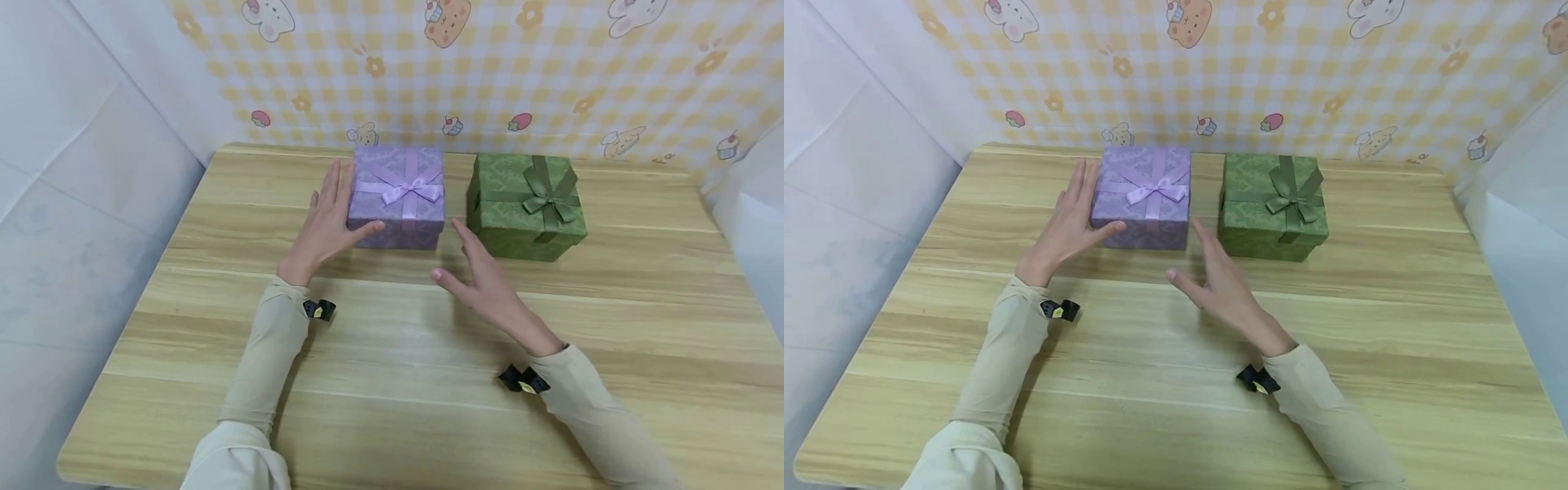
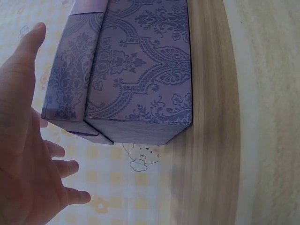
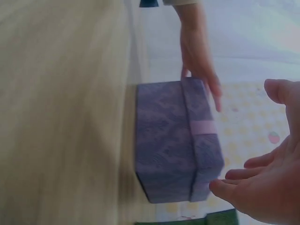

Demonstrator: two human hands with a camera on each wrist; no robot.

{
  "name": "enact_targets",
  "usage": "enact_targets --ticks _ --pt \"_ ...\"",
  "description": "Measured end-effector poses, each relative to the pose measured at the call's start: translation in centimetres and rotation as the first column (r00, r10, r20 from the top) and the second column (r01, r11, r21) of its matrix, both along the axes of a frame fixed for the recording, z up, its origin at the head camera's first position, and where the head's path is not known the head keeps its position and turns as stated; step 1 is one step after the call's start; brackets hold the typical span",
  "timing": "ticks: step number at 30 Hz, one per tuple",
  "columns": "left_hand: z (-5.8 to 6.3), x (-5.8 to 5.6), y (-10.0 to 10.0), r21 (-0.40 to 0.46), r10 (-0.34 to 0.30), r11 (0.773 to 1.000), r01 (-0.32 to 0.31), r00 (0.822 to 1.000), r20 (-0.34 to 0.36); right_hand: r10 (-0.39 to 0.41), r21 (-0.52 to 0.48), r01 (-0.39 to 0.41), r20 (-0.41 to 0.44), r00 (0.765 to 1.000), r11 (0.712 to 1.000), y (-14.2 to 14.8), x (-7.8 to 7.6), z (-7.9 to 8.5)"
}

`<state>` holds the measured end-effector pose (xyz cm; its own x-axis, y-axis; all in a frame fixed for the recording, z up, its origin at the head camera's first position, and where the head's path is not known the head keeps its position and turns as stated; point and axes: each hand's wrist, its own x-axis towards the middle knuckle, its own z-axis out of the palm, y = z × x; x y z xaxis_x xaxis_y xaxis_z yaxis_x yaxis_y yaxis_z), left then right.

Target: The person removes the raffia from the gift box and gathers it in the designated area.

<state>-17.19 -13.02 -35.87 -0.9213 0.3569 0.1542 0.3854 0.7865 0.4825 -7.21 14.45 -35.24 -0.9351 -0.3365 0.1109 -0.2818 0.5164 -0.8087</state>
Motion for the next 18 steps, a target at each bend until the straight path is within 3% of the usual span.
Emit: enact_targets --ticks 11,18 --pt "-0.4 -0.2 0.0 0.017 -0.016 1.000 0.016 1.000 0.002 -0.072 -0.105 0.067 -0.042 0.997 0.992 -1.3 -1.0 -2.1" --pt "-0.4 -0.2 0.1 0.024 -0.025 0.999 0.025 1.000 0.000 -0.092 -0.127 0.093 0.015 0.996 0.988 -1.4 -1.6 -3.1"
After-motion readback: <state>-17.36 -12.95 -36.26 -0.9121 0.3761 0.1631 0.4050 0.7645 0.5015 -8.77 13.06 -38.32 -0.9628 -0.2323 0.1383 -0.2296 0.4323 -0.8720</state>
